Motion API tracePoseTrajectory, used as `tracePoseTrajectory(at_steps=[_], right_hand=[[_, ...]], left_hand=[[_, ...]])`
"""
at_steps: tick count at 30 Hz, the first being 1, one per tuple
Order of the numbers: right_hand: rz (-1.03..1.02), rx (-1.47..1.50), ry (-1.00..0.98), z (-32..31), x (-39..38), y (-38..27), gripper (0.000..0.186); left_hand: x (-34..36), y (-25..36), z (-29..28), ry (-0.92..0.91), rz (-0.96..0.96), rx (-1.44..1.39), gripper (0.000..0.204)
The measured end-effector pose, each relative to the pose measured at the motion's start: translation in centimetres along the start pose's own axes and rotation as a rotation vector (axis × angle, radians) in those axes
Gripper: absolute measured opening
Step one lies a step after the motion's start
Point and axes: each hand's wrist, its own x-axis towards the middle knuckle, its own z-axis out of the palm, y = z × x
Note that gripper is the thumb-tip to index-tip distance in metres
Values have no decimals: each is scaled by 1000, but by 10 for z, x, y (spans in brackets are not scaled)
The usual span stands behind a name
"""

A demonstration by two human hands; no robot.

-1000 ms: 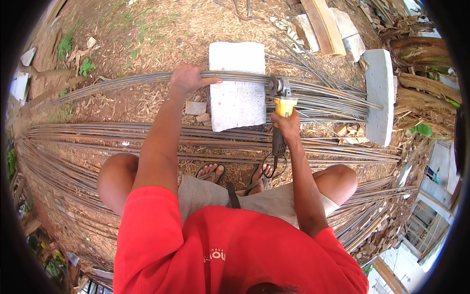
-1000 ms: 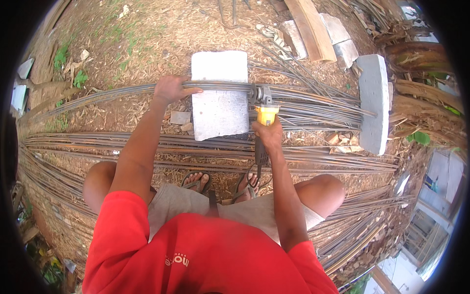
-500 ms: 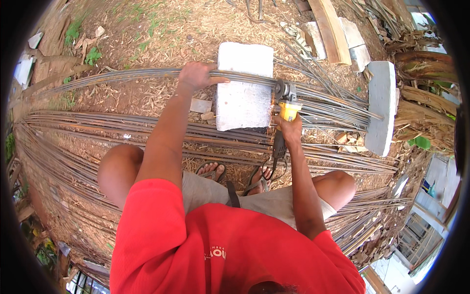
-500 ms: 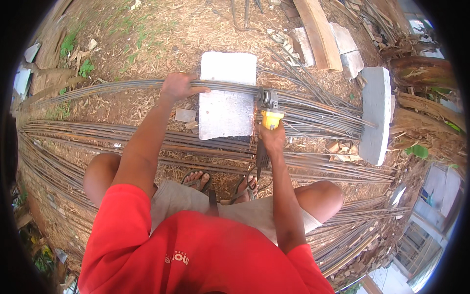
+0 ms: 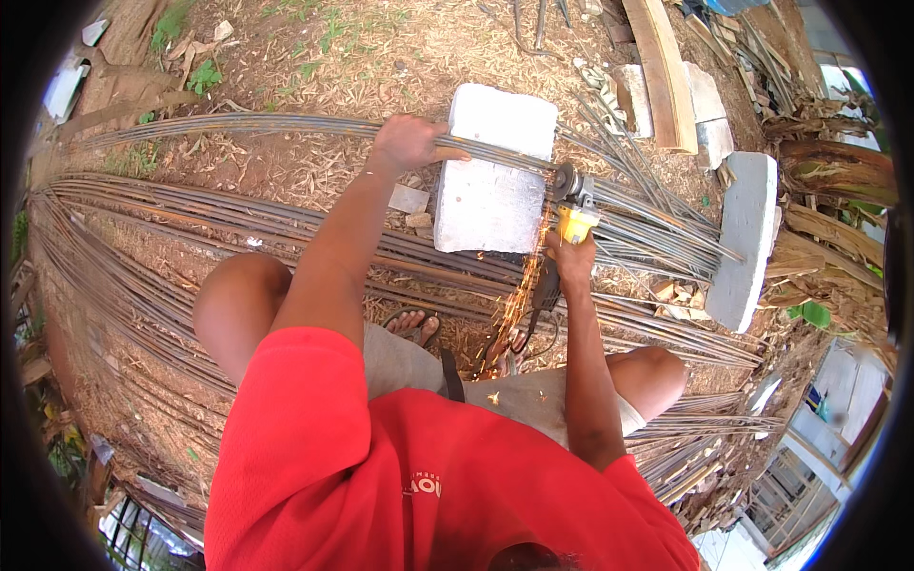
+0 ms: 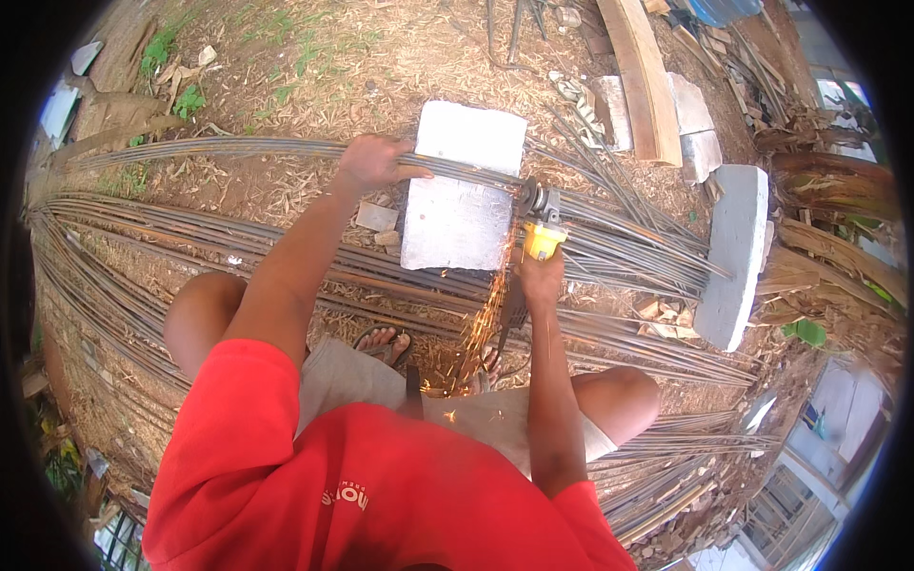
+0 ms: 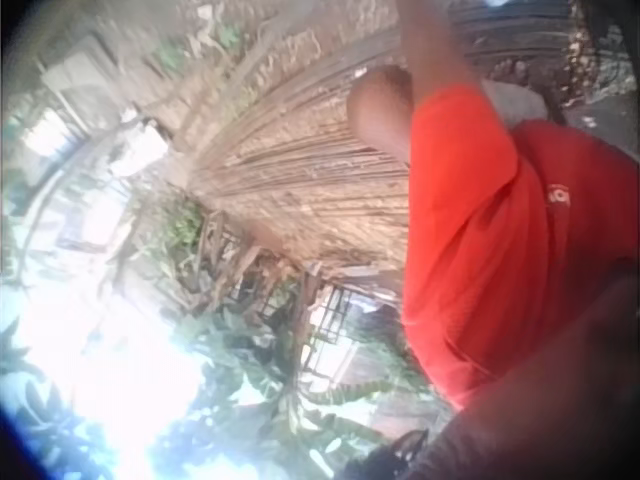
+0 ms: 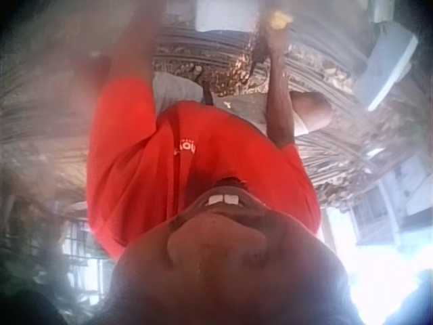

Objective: The person uses an angle grinder to cut multiple metal rods placed on white blocks. They repeatedly position the rods, cut them, and reposition them for further cuts.

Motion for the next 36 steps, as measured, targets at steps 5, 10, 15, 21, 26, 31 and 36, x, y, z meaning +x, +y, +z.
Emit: tracePoseTrajectory(at_steps=[5, 10, 15, 21, 26, 31, 36], right_hand=[[-59, 108, -38, 1, 0, 2, 39], [-63, 171, -35, 0, 2, 7, 40], [-36, 83, -24, 1, 5, 3, 45], [-53, -13, 3, -1, 8, 6, 44], [-49, -18, 33, 2, 8, 6, 45], [-3, -4, 20, 4, 2, -4, 45], [-39, 25, 13, 5, 2, -4, 45]], left_hand=[[-2, -1, 5, -82, -29, 21, 102], [3, -3, 7, -228, -68, 98, 107], [3, -3, 2, -202, -63, 80, 103], [2, 2, 3, -207, -112, 88, 96], [3, -2, 4, -192, -85, 78, 96], [2, -2, 4, -210, -106, 51, 97], [2, -1, 2, -198, -110, 84, 98]])
